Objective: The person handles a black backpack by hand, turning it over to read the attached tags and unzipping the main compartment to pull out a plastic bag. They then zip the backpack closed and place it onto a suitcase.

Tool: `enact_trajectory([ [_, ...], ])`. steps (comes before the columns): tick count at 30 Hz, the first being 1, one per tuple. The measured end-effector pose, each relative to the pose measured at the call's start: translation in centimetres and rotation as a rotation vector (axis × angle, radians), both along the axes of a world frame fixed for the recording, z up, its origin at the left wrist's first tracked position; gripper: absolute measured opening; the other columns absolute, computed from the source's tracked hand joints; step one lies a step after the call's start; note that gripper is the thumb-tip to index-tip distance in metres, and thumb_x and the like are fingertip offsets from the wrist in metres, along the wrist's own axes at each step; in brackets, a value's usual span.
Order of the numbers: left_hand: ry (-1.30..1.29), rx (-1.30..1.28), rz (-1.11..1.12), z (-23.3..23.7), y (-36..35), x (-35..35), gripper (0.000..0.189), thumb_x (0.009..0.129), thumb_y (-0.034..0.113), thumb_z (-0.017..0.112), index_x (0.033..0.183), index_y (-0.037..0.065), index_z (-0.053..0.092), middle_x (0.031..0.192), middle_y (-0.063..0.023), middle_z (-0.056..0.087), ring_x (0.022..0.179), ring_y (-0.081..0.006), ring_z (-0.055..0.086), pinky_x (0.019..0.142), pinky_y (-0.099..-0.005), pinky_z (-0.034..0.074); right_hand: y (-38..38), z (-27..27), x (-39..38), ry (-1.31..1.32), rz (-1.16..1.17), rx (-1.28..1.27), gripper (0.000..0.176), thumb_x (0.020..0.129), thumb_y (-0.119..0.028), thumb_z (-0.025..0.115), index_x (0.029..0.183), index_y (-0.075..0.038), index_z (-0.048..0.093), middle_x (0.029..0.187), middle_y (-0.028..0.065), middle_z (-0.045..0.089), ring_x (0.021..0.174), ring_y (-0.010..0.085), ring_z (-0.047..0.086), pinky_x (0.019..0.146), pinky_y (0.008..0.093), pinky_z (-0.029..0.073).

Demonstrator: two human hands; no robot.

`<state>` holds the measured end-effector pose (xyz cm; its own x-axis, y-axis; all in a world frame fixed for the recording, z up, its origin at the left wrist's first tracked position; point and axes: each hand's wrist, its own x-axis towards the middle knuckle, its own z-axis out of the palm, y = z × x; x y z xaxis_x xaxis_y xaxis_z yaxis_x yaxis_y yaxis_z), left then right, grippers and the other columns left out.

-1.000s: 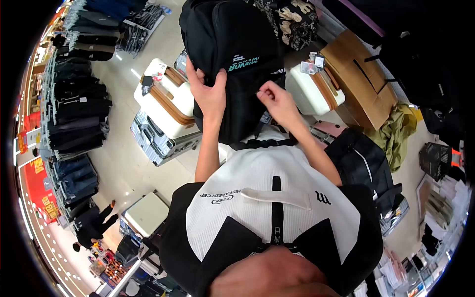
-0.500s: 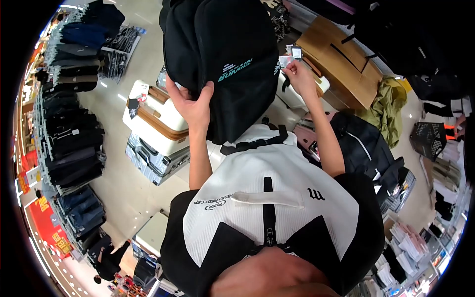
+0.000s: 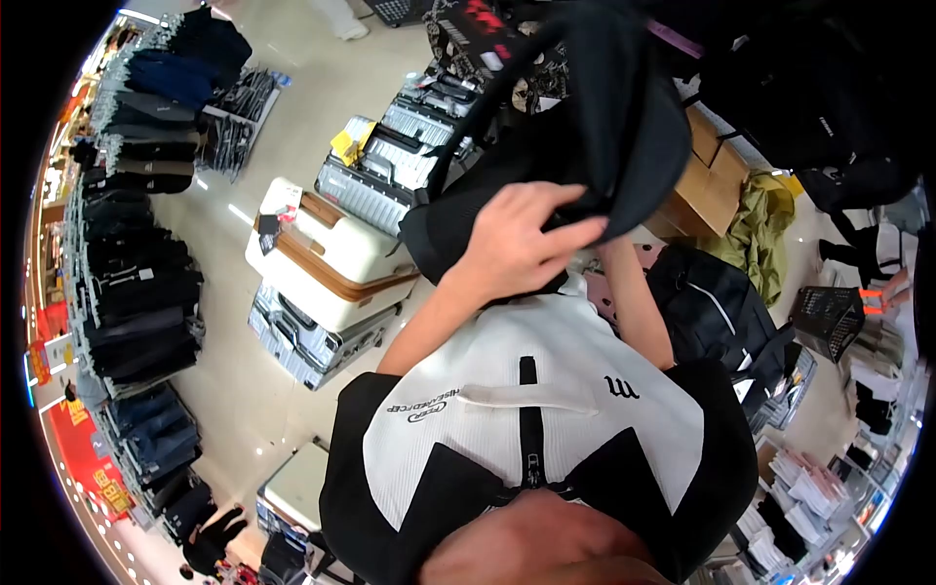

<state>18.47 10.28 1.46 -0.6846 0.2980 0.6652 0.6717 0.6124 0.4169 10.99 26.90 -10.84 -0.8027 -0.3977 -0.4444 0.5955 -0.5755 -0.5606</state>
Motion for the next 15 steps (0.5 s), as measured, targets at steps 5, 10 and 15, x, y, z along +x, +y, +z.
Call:
enact_trajectory([
  [5,-0.101,0.012,-0.263,0.5,-1.0,0.3,0.041,0.068,0.026,0.078,0.108,0.021,0.072,0.119,-0.0137,0.06,0.104,-0.031,0.059,0.085,-0.038,0.046,-1.3,3.5,1.1,0.146,-0.122,0.045,0.061,0.1,-0.044,0.049,0.146,-0.006,0.038,0.146,0.0098,0.045,0.132,0.0225,0.046,0.111,0.0375,0.038],
  [10,-0.21,0.006,-0.471,0.1,-2.7,0.6,0.041,0.067,0.037,0.078,0.105,0.023,0.074,0.11,-0.0068,0.058,0.092,-0.0246,0.055,0.08,-0.0345,0.045,-2.3,7.6,1.6,0.394,-0.15,0.246,0.06,0.1,-0.043,0.049,0.146,-0.006,0.038,0.146,0.0097,0.045,0.132,0.0225,0.046,0.111,0.0372,0.038],
  [15,-0.268,0.012,-0.561,-0.3,-5.9,1.5,0.037,0.069,0.033,0.078,0.105,0.026,0.073,0.101,-0.0037,0.056,0.086,-0.0224,0.054,0.078,-0.0331,0.044,-4.3,11.3,2.7,0.606,-0.103,0.472,0.06,0.1,-0.043,0.049,0.146,-0.006,0.039,0.146,0.0097,0.046,0.132,0.0226,0.046,0.11,0.0368,0.038],
])
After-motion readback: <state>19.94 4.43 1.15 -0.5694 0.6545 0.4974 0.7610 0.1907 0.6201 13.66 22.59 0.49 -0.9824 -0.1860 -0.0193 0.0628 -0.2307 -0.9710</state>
